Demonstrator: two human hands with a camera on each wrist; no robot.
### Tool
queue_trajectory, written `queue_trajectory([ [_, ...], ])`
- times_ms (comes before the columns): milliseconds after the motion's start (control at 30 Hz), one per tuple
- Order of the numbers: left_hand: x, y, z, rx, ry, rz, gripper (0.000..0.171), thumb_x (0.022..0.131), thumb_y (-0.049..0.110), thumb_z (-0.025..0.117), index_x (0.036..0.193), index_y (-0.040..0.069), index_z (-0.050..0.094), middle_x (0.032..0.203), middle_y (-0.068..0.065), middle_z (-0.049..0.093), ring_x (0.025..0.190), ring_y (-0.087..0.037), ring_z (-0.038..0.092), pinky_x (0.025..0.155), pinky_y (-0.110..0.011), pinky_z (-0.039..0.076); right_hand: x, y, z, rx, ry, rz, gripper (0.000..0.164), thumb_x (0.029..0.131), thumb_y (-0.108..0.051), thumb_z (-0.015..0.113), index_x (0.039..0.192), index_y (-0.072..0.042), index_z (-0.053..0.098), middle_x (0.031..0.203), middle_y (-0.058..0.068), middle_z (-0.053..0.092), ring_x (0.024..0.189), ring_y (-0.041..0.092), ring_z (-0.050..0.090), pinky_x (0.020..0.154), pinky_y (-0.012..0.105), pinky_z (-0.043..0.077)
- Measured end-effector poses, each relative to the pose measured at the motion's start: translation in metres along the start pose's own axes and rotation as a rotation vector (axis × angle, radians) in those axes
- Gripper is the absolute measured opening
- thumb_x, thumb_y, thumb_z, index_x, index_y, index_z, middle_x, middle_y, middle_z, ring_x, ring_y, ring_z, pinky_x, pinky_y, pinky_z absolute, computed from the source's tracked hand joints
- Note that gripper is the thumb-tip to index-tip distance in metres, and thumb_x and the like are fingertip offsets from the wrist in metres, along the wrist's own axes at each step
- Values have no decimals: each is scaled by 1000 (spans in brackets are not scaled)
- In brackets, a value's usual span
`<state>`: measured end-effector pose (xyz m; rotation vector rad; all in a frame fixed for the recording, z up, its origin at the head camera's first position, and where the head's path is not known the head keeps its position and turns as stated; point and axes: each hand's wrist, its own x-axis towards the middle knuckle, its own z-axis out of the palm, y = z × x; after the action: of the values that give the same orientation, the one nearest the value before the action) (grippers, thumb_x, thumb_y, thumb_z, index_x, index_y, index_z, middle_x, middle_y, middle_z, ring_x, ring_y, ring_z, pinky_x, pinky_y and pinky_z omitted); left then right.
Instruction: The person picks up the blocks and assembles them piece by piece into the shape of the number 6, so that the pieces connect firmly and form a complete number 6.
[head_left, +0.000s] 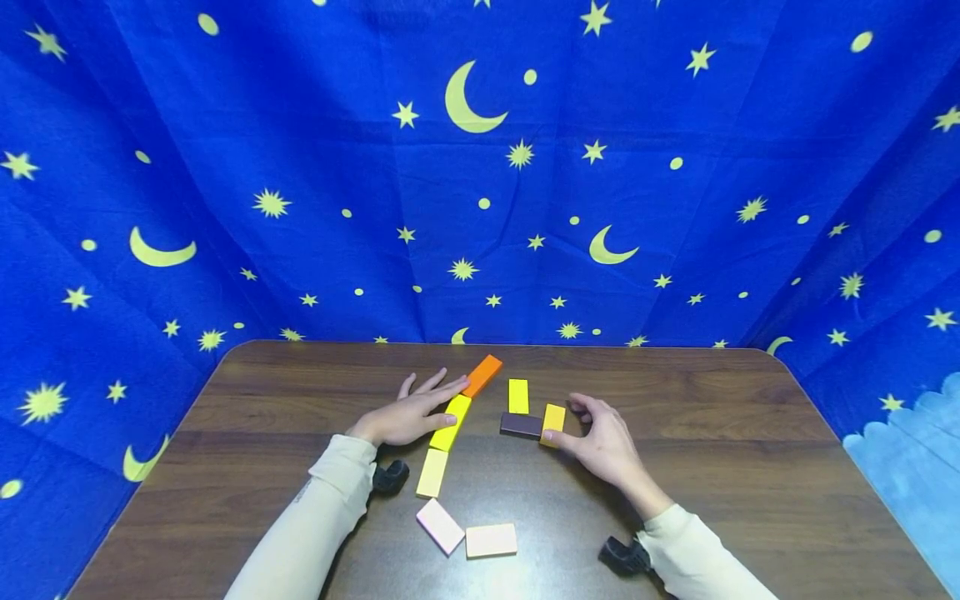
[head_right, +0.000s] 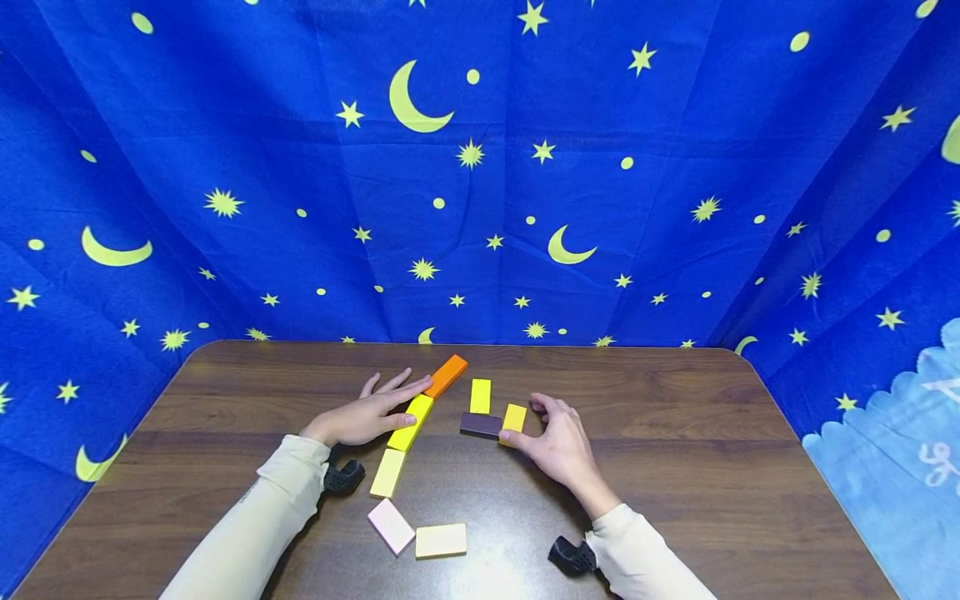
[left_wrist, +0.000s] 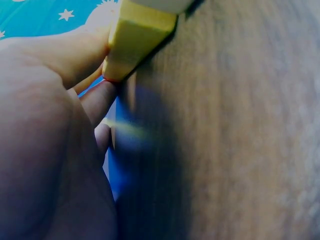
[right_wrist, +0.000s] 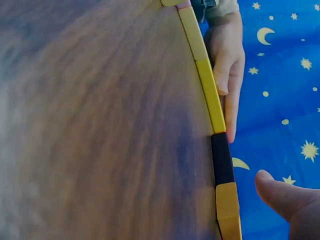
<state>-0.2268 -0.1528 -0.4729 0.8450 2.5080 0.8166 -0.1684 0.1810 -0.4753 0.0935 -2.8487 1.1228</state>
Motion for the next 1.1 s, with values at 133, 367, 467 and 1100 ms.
queue_trajectory([
  [133, -1, 0, 0, 0, 2, -3, 64, 106, 40, 48, 162, 22, 22, 166, 4, 20, 155, -26, -2, 117, -59, -16, 0, -4, 2, -30, -12, 9, 84, 72, -52, 87, 134, -2, 61, 122, 12, 68, 109, 29, 61, 93, 50, 49],
  [367, -1, 0, 0, 5, 5, -20, 65, 106, 41, 48, 162, 23, 22, 166, 4, 21, 155, -26, -2, 117, -58, -15, 1, -7, 5, -86, -34, 5, 83, 71, -53, 87, 132, -3, 62, 119, 12, 67, 108, 28, 58, 90, 49, 49],
  [467, -1, 0, 0, 9, 6, -16, 64, 106, 41, 48, 162, 23, 22, 166, 4, 21, 155, -25, -2, 117, -58, -15, 1, -9, 6, -102, -34, -10, 82, 71, -52, 88, 131, -3, 63, 118, 13, 67, 107, 29, 58, 88, 49, 50],
  [1100, 0, 0, 0, 8, 0, -16, 64, 106, 41, 48, 162, 24, 21, 166, 5, 20, 155, -25, -2, 117, -58, -15, 1, -10, 11, -180, -10, -64, 71, 73, -41, 88, 124, 1, 65, 120, 21, 65, 113, 38, 56, 92, 53, 50],
])
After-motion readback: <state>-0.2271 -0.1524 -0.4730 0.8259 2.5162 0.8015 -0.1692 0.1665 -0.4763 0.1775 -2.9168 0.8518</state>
